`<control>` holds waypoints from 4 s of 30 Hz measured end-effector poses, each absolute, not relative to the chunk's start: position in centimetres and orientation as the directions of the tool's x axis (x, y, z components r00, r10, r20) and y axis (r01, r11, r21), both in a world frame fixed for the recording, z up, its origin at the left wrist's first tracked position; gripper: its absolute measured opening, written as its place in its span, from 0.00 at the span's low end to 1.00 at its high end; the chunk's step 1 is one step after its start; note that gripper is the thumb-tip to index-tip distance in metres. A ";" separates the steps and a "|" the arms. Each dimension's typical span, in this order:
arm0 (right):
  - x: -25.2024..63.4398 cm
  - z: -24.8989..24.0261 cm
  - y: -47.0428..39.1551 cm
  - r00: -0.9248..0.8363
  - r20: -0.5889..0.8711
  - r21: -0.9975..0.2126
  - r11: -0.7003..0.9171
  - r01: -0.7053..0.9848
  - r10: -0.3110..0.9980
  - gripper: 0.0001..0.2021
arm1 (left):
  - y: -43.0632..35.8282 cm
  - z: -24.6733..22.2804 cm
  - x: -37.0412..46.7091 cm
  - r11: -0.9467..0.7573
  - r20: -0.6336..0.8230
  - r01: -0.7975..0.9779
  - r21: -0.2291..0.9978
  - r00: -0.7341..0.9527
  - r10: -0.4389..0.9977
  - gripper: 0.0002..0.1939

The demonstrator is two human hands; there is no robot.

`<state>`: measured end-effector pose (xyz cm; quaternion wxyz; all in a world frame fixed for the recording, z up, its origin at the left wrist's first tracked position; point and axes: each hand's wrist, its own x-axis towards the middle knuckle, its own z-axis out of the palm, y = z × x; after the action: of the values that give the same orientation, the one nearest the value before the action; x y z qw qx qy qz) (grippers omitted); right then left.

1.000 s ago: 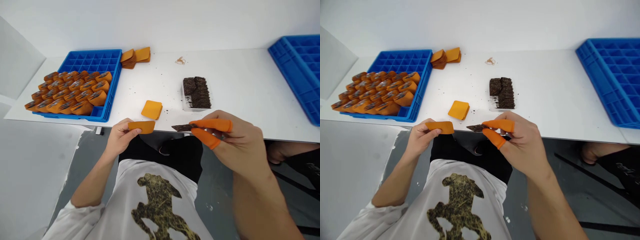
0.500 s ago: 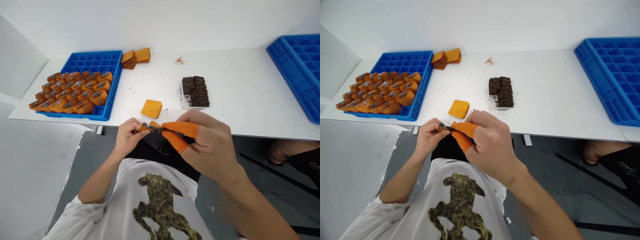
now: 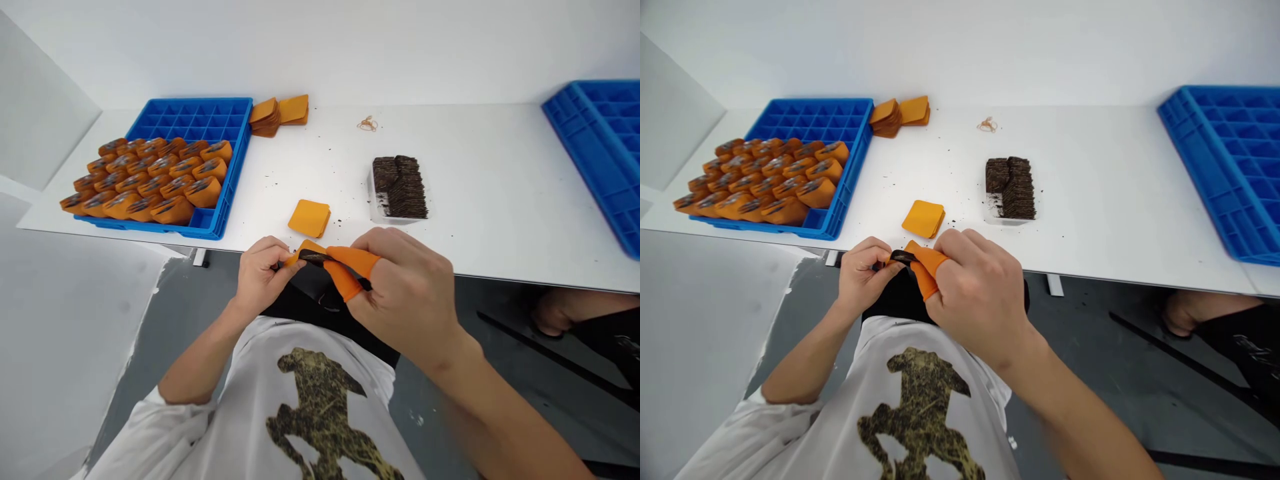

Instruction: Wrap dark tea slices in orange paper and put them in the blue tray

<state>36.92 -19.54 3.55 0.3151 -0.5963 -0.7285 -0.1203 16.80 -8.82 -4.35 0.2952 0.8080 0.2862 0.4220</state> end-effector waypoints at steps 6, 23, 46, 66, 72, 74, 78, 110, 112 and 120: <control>36.0 3.4 -19.3 -0.189 0.588 -0.033 0.257 0.966 0.787 0.20 | -9.1 -4.3 16.9 -0.703 0.538 0.246 0.668 0.493 0.684 0.07; 39.2 1.6 -18.7 0.037 0.505 -0.573 0.303 0.762 0.862 0.09 | -9.1 -4.2 16.3 -0.636 0.607 -0.075 0.768 0.401 0.686 0.04; 35.0 -0.2 -15.9 -0.233 0.667 -0.230 0.494 0.839 0.707 0.12 | -7.3 -1.7 11.0 -0.852 0.582 0.258 0.455 0.638 0.504 0.11; 33.6 -1.3 -13.2 -0.169 0.676 -0.281 0.463 0.840 0.717 0.02 | 3.7 -1.2 -0.2 -0.511 0.590 0.849 0.135 0.345 0.730 0.17; 34.7 -1.6 -13.9 -0.148 0.678 -0.276 0.435 0.857 0.720 0.04 | 3.9 -1.7 0.2 -0.481 0.587 0.844 0.237 0.271 0.763 0.14; 34.9 -1.6 -14.0 -0.144 0.675 -0.282 0.433 0.856 0.724 0.05 | 4.1 -1.8 0.1 -0.468 0.591 0.844 0.263 0.243 0.769 0.14; 35.1 -1.5 -14.3 -0.139 0.688 -0.291 0.446 0.847 0.713 0.03 | 4.2 -2.1 0.1 -0.456 0.604 0.840 0.294 0.206 0.770 0.14; 39.0 -1.8 -16.9 -0.043 0.704 -0.291 0.343 0.893 0.709 0.05 | 1.4 -5.0 0.2 -0.537 0.558 0.841 0.068 0.414 0.719 0.43; 39.2 -1.8 -17.0 -0.026 0.696 -0.307 0.331 0.892 0.717 0.05 | 1.4 -5.1 0.3 -0.545 0.545 0.835 0.070 0.426 0.722 0.42; 41.2 -2.0 -18.1 0.031 0.651 -0.334 0.250 0.909 0.759 0.04 | 0.1 -4.4 1.0 -0.585 0.636 0.808 0.076 0.412 0.652 0.34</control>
<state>41.15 -18.14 -2.05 0.3867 -0.6048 -0.6894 -0.0971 1.05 0.07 -4.40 -0.1222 0.8314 0.4391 0.3179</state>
